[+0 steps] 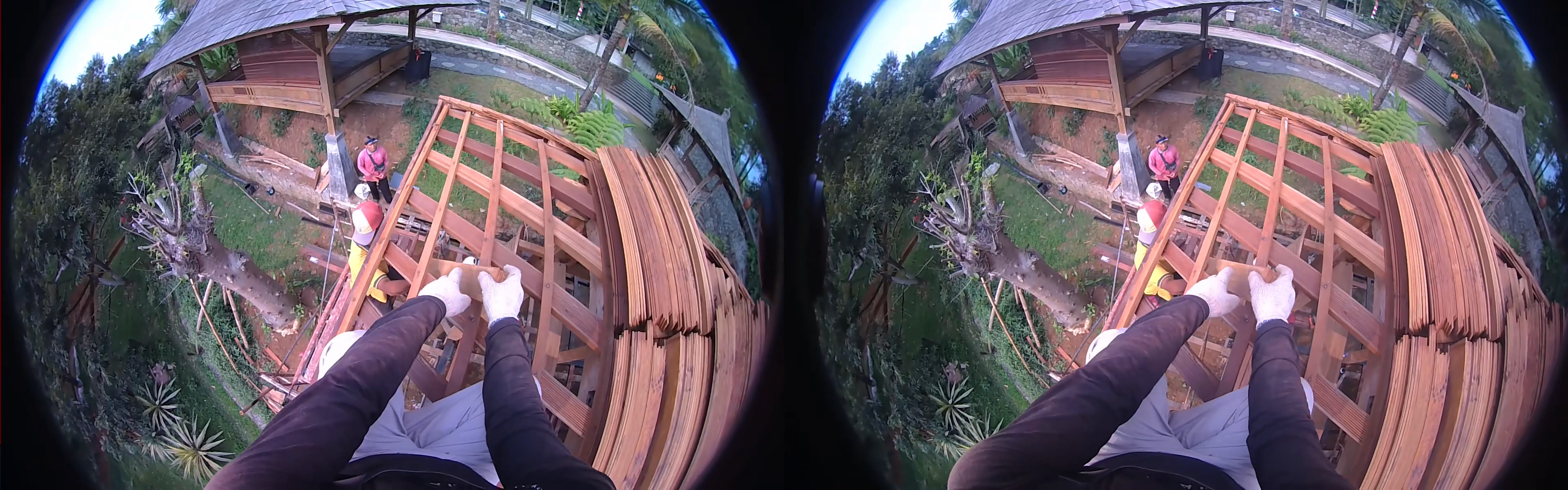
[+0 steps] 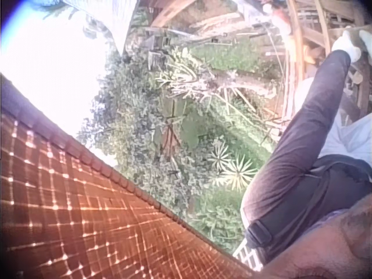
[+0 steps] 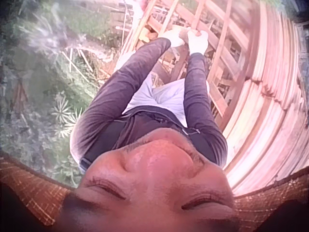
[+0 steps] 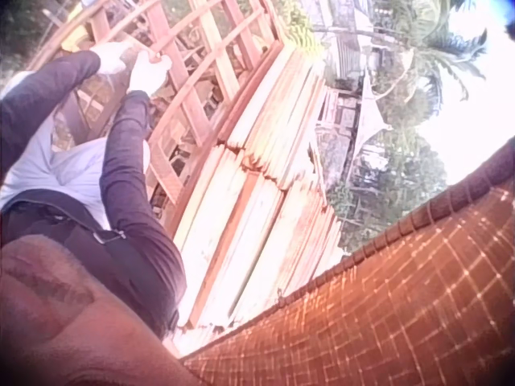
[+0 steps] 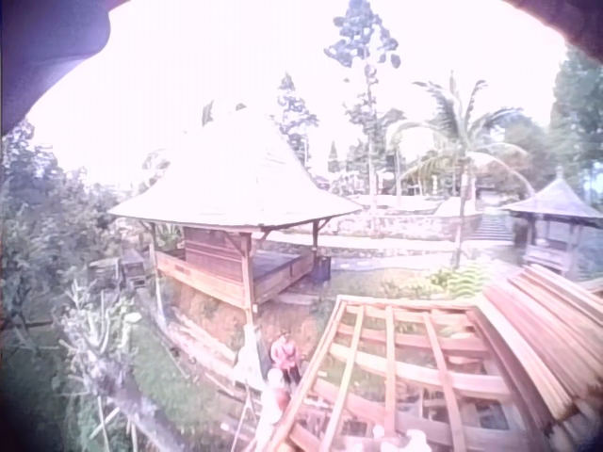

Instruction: The person receives wooden shingles from another person below and stacks them onto the wooden roof frame.

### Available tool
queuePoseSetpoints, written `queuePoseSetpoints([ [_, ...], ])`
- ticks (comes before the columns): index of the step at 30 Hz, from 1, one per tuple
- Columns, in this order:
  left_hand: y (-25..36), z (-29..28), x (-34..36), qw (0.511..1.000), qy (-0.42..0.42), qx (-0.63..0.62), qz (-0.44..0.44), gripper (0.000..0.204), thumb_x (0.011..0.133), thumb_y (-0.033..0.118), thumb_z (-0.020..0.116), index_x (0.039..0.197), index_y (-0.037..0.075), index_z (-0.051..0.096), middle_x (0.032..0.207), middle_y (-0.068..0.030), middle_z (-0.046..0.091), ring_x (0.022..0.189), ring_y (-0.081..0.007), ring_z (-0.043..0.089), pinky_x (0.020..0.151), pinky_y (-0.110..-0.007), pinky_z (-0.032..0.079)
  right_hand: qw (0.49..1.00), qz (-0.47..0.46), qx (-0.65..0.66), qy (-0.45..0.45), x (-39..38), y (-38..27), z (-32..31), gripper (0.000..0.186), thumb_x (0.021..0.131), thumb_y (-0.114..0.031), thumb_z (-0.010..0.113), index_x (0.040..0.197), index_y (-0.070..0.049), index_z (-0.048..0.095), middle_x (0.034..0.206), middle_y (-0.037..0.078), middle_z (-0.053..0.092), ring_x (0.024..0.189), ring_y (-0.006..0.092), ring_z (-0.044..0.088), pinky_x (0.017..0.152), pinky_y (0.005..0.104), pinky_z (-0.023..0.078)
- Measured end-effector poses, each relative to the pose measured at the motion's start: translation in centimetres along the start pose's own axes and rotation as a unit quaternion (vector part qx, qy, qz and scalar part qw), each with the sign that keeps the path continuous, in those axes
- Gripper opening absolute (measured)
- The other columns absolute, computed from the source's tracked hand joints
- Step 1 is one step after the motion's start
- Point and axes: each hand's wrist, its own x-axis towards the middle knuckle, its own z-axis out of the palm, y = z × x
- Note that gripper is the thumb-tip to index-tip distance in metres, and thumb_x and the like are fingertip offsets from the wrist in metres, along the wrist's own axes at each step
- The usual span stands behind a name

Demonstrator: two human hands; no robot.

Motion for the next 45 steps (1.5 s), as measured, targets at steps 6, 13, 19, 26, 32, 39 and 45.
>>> queuePoseSetpoints([
  [6, 2.3, -0.9, -3.4, 0.996, 0.038, 0.048, 0.057, 0.118, 0.075, 0.047, 0.08, 0.165, 0.005, 0.015, 0.15, -0.0317, 0.048, 0.131, -0.0446, 0.058, 0.109, -0.047, 0.049, 0.998, -0.052, -0.022, 0.013, -1.9, -2.6, -3.0, 0.069, 0.077, -0.031, 0.086, 0.13, 0.004, 0.06, 0.119, 0.025, 0.071, 0.109, 0.0344, 0.071, 0.096, 0.0401, 0.055],
  [13, 4.0, -0.3, -5.0, 0.978, 0.102, 0.003, 0.183, 0.129, 0.063, 0.032, 0.091, 0.164, 0.004, 0.015, 0.16, -0.0288, 0.033, 0.146, -0.0454, 0.04, 0.119, -0.048, 0.039, 0.991, -0.127, -0.042, 0.023, -4.4, -5.6, -7.3, 0.065, 0.077, -0.031, 0.087, 0.127, 0.002, 0.062, 0.116, 0.025, 0.073, 0.11, 0.0382, 0.072, 0.095, 0.0429, 0.056],
  [19, 3.9, 1.6, -4.4, 0.941, 0.179, -0.012, 0.288, 0.127, 0.061, 0.027, 0.091, 0.163, 0.005, 0.02, 0.159, -0.0296, 0.034, 0.15, -0.047, 0.032, 0.124, -0.049, 0.032, 0.988, -0.151, -0.02, 0.034, -8.5, -7.4, -10.0, 0.061, 0.078, -0.024, 0.087, 0.127, 0.003, 0.061, 0.117, 0.022, 0.072, 0.109, 0.0333, 0.072, 0.095, 0.0394, 0.056],
  [26, 1.7, -0.5, -3.3, 0.904, 0.036, -0.396, 0.155, 0.089, 0.085, 0.029, 0.07, 0.159, -0.003, 0.031, 0.155, -0.0271, 0.047, 0.147, -0.0367, 0.044, 0.12, -0.036, 0.035, 0.987, -0.149, 0.002, 0.062, -12.6, -5.7, -12.0, 0.063, 0.08, -0.019, 0.086, 0.132, 0.003, 0.059, 0.121, 0.022, 0.071, 0.114, 0.0324, 0.071, 0.099, 0.0389, 0.054],
  [32, -1.3, 5.9, -1.3, 0.806, 0.028, -0.562, -0.187, 0.09, 0.092, 0.062, 0.061, 0.153, -0.002, 0.042, 0.145, -0.0262, 0.055, 0.133, -0.0346, 0.055, 0.111, -0.045, 0.042, 0.986, -0.154, -0.005, 0.067, -16.9, -6.9, -13.3, 0.064, 0.079, -0.017, 0.086, 0.133, 0.003, 0.059, 0.121, 0.023, 0.071, 0.113, 0.0324, 0.071, 0.098, 0.0391, 0.054],
  [39, 1.3, 12.8, -5.9, 0.404, -0.099, -0.909, -0.036, 0.07, 0.095, 0.066, 0.063, 0.143, 0.015, 0.058, 0.135, -0.0144, 0.065, 0.123, -0.0364, 0.061, 0.111, -0.055, 0.045, 0.986, -0.154, -0.056, 0.033, -20.2, -7.8, -14.4, 0.058, 0.075, -0.018, 0.088, 0.122, 0.004, 0.06, 0.108, 0.021, 0.071, 0.099, 0.0307, 0.074, 0.09, 0.0385, 0.057],
  [45, -0.4, 13.4, -6.1, 0.436, -0.084, -0.894, -0.058, 0.059, 0.101, 0.058, 0.06, 0.138, 0.011, 0.059, 0.121, -0.0131, 0.07, 0.108, -0.0317, 0.068, 0.097, -0.049, 0.056, 0.971, -0.19, -0.131, -0.059, -21.7, -7.3, -15.4, 0.06, 0.073, -0.029, 0.091, 0.115, 0.002, 0.061, 0.093, 0.019, 0.072, 0.087, 0.0332, 0.075, 0.078, 0.038, 0.059],
])
